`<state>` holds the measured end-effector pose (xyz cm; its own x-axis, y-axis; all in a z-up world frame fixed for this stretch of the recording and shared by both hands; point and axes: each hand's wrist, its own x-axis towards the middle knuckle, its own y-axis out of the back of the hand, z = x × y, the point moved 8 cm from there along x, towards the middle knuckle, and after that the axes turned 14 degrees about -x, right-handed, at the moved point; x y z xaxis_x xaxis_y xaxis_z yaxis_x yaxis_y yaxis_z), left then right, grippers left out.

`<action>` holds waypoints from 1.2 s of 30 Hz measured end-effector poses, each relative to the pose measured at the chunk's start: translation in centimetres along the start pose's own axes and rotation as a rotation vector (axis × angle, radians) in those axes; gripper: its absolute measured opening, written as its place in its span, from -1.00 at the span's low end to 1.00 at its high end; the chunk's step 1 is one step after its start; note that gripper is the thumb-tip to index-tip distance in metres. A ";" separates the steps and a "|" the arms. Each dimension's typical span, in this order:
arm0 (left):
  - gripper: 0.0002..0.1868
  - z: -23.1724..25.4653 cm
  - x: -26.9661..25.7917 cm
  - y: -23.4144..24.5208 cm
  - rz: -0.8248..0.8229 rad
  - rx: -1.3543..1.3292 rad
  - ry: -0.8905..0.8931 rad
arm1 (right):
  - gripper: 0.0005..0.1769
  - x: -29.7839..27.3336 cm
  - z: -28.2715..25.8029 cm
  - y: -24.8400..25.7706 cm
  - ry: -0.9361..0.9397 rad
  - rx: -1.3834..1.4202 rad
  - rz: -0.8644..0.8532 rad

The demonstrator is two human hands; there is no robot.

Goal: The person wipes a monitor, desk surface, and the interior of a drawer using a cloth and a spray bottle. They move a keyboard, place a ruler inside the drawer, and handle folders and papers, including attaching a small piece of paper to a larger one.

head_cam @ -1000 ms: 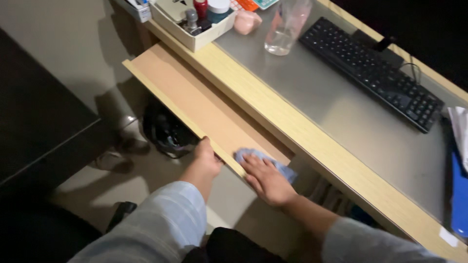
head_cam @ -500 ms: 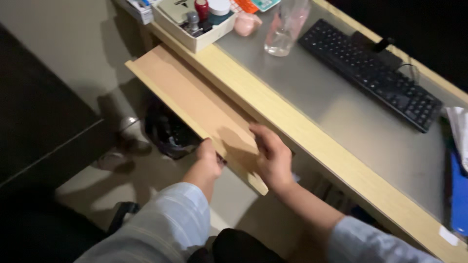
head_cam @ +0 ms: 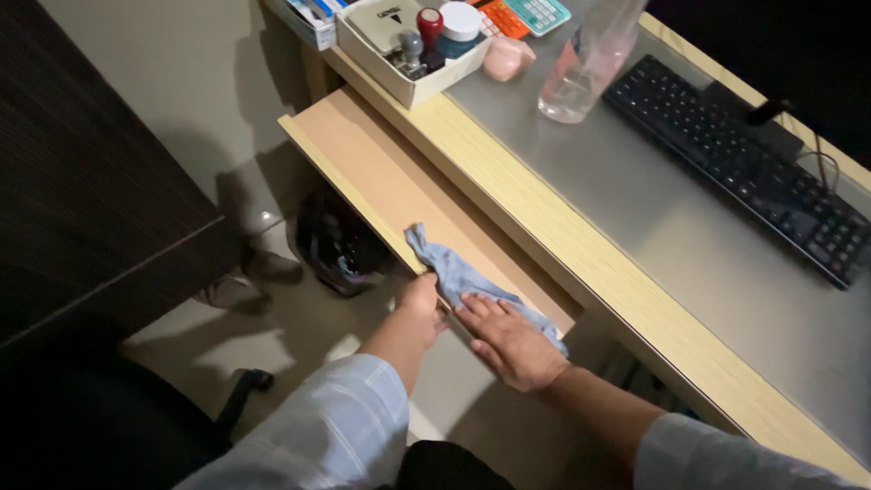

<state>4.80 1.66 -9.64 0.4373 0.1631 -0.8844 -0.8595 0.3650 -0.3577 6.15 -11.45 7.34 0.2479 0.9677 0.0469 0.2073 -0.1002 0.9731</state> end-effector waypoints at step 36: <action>-0.47 5.0 -0.5 1.8 0.066 0.138 -0.083 | -0.35 6.8 4.1 -3.3 -0.481 -0.030 0.206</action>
<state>4.35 6.85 -8.37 0.4063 0.2638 -0.8748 -0.8450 0.4728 -0.2499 10.99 -5.52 3.52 0.6887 0.7122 0.1360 0.0828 -0.2636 0.9611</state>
